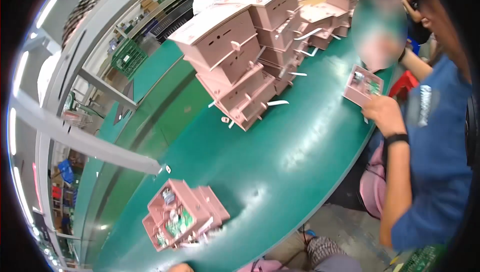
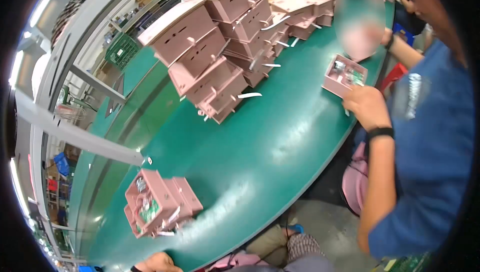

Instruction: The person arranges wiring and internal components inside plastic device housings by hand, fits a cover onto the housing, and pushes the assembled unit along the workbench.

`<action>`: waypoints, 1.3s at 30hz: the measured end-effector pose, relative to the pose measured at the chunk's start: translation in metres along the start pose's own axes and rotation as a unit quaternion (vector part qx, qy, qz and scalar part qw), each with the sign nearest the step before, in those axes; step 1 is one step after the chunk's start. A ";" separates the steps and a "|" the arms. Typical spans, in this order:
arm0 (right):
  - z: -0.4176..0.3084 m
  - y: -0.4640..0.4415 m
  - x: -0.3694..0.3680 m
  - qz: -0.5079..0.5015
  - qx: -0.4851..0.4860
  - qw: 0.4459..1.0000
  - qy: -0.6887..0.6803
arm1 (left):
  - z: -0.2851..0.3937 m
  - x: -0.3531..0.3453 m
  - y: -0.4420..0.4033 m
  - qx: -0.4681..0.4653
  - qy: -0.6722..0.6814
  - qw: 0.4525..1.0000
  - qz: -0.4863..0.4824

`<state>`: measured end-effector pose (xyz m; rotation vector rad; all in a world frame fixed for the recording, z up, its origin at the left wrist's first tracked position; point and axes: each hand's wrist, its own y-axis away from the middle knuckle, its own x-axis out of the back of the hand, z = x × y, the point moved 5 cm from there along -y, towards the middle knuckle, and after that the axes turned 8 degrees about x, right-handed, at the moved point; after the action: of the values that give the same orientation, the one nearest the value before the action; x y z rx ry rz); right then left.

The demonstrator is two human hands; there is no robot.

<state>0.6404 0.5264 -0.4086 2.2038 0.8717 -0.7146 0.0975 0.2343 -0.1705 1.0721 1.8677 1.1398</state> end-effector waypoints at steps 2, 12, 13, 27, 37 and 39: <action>0.148 -0.034 -0.055 0.081 -0.114 0.976 0.168 | 0.024 0.018 0.068 -0.219 0.126 0.964 0.076; 0.185 0.023 -0.068 0.222 -0.133 0.830 0.494 | 0.001 -0.006 0.029 -0.221 0.126 0.916 0.310; 0.175 0.029 -0.073 0.222 -0.133 0.815 0.518 | 0.001 -0.008 0.030 -0.227 0.128 0.911 0.320; 0.046 0.046 -0.155 0.155 -0.039 0.830 0.534 | 0.010 -0.036 0.038 -0.163 0.046 0.855 0.490; -0.121 0.017 -0.406 0.001 0.412 0.648 0.640 | 0.016 -0.042 0.044 -0.155 0.081 0.821 0.543; -0.131 0.001 -0.433 -0.003 0.459 0.613 0.643 | 0.016 -0.043 0.042 -0.158 0.084 0.805 0.565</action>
<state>0.4000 0.4565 -0.0324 3.6383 1.2619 0.9522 0.1412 0.2124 -0.1325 1.9916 0.9402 2.1429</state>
